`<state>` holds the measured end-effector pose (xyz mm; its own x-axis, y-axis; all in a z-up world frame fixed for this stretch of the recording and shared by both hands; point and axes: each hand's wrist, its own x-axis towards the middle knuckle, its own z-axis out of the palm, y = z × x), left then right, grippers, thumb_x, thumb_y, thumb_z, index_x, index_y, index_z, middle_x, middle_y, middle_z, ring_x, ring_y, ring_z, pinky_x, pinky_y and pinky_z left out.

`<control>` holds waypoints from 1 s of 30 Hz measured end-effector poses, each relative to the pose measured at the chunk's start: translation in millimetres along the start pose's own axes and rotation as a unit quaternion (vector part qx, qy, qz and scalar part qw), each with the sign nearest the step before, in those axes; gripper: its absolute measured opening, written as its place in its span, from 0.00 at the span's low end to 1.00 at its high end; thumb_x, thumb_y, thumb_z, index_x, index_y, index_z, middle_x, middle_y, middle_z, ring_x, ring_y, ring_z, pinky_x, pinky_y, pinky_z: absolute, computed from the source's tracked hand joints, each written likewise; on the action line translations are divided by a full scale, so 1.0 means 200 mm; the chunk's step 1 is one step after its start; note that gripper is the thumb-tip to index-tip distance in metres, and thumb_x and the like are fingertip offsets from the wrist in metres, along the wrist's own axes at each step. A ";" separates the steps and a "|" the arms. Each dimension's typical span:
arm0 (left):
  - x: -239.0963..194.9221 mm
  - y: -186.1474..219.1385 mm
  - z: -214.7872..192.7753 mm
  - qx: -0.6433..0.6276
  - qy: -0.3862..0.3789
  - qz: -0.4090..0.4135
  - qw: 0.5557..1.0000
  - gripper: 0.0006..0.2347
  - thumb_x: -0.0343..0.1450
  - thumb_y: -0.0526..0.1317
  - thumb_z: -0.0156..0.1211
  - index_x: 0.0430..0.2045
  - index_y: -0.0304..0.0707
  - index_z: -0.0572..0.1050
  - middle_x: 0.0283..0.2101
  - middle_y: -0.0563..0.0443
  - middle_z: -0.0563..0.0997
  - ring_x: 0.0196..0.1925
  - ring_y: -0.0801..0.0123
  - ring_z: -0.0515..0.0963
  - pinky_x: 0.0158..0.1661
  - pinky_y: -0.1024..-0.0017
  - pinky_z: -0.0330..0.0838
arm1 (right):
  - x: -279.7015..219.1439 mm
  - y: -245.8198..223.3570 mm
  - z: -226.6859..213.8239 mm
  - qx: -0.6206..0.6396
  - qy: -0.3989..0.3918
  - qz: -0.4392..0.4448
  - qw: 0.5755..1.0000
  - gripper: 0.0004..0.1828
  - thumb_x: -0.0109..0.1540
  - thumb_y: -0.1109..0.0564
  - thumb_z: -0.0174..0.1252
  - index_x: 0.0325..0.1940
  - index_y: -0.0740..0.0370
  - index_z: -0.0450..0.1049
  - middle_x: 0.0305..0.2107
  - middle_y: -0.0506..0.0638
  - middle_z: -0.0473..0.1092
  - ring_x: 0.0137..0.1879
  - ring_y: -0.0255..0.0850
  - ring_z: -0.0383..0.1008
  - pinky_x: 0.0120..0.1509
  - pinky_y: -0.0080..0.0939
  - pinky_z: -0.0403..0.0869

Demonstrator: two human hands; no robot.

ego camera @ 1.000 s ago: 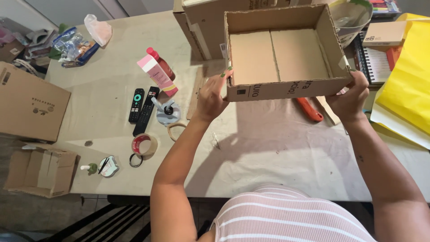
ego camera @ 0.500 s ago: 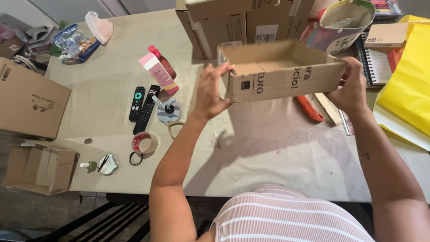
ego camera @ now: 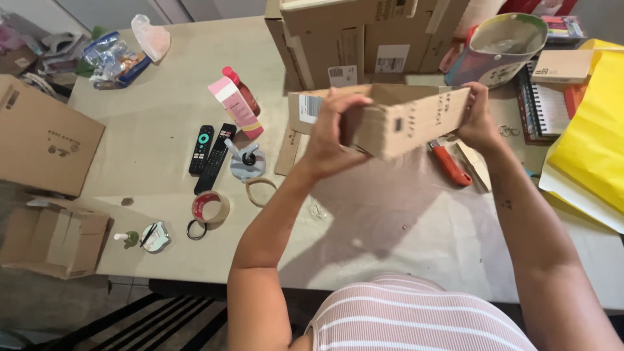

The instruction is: The person assembles a small cardboard box by folding flaps and securing them with adhesive tape. They repeatedly open and close the box to check alignment, then apply tape to the top and side seams to complete the assembly.

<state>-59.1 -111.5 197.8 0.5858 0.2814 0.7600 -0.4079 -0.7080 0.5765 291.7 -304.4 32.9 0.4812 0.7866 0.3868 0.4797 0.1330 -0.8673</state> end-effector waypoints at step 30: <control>0.15 -0.71 -0.09 -0.241 0.142 -0.378 0.883 0.37 0.50 0.41 0.84 0.54 0.31 0.71 0.54 0.38 0.81 0.55 0.58 0.80 0.57 0.63 0.79 | 0.07 -0.14 0.01 0.299 -0.008 0.183 0.937 0.31 0.56 0.57 0.67 0.62 0.61 0.67 0.38 0.48 0.71 0.40 0.36 0.74 0.43 0.34 0.75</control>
<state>3.5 8.7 144.1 0.6469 0.7547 0.1091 -0.2664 0.0896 0.9597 284.5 -296.4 62.0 0.5196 0.8539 0.0296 -0.2138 0.1636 -0.9631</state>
